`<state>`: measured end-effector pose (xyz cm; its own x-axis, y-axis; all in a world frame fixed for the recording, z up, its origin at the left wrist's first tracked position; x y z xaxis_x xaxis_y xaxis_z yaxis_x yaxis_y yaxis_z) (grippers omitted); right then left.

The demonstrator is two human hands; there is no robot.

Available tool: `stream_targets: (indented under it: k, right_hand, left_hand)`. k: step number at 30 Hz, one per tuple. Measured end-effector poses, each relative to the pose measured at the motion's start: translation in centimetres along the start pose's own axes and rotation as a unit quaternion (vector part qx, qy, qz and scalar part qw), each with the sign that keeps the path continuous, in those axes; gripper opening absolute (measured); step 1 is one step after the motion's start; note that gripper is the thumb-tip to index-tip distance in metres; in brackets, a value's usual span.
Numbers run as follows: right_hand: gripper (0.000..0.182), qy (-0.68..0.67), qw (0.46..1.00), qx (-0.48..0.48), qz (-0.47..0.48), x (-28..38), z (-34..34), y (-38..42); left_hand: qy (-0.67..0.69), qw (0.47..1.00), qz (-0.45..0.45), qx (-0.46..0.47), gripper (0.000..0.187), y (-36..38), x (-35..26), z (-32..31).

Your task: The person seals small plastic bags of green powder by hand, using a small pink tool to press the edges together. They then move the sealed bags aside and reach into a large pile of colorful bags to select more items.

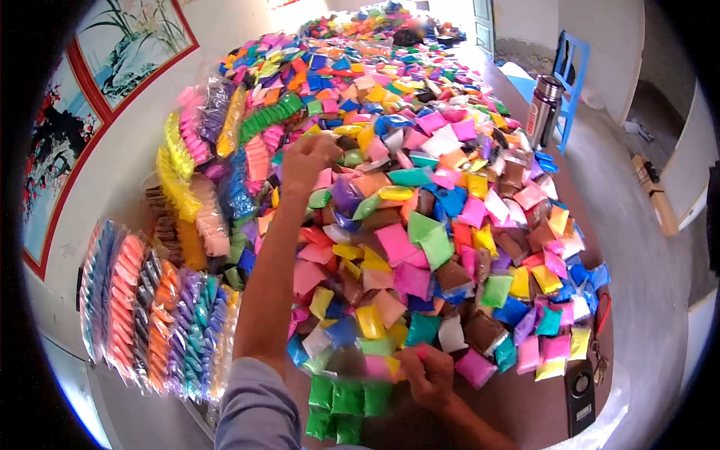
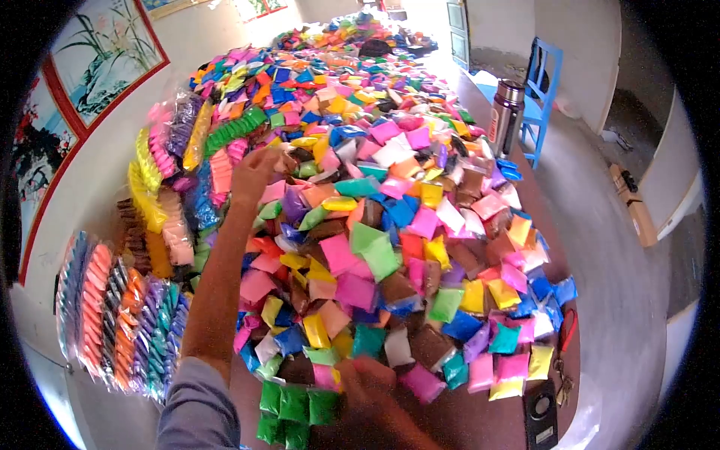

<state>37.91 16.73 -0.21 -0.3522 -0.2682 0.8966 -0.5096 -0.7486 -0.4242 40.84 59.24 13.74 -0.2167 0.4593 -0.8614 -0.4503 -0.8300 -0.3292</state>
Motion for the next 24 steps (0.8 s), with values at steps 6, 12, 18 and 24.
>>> stream_targets:
  k: [6, 12, 18, 24]
  right_hand:
    - [0.016, -0.057, 0.997, -0.013, -0.043, -0.5, 0.4, 1.1]
    - [0.016, -0.075, 0.99, -0.006, -0.123, 0.2, 0.6, 0.6]
    - [0.017, -0.075, 0.981, 0.044, -0.171, 2.1, 1.3, -1.0]
    - [0.019, -0.079, 0.974, 0.074, -0.197, 2.9, 1.6, -1.8]
  left_hand:
    - [-0.215, 0.959, 0.138, -0.124, 0.069, -6.8, 14.0, 10.1]
    - [-0.261, 0.957, 0.06, -0.109, 0.079, -9.1, 11.7, 8.0]
    - [-0.308, 0.949, 0.056, -0.049, 0.105, -12.5, 11.8, 2.9]
    - [-0.359, 0.926, 0.082, 0.082, 0.092, -13.2, 10.4, 0.8]
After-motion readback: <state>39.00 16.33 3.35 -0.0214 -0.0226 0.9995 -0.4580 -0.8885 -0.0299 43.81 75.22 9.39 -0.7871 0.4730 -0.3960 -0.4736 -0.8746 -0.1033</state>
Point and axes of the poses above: each hand's wrist, its own y-axis away from the middle knuckle, its own z-axis out of the back of the hand, x = y × z, the point moved 2 cm from there along -y, towards the middle knuckle, and after that the axes turned 4 degrees about z, right-handed, at the moved point
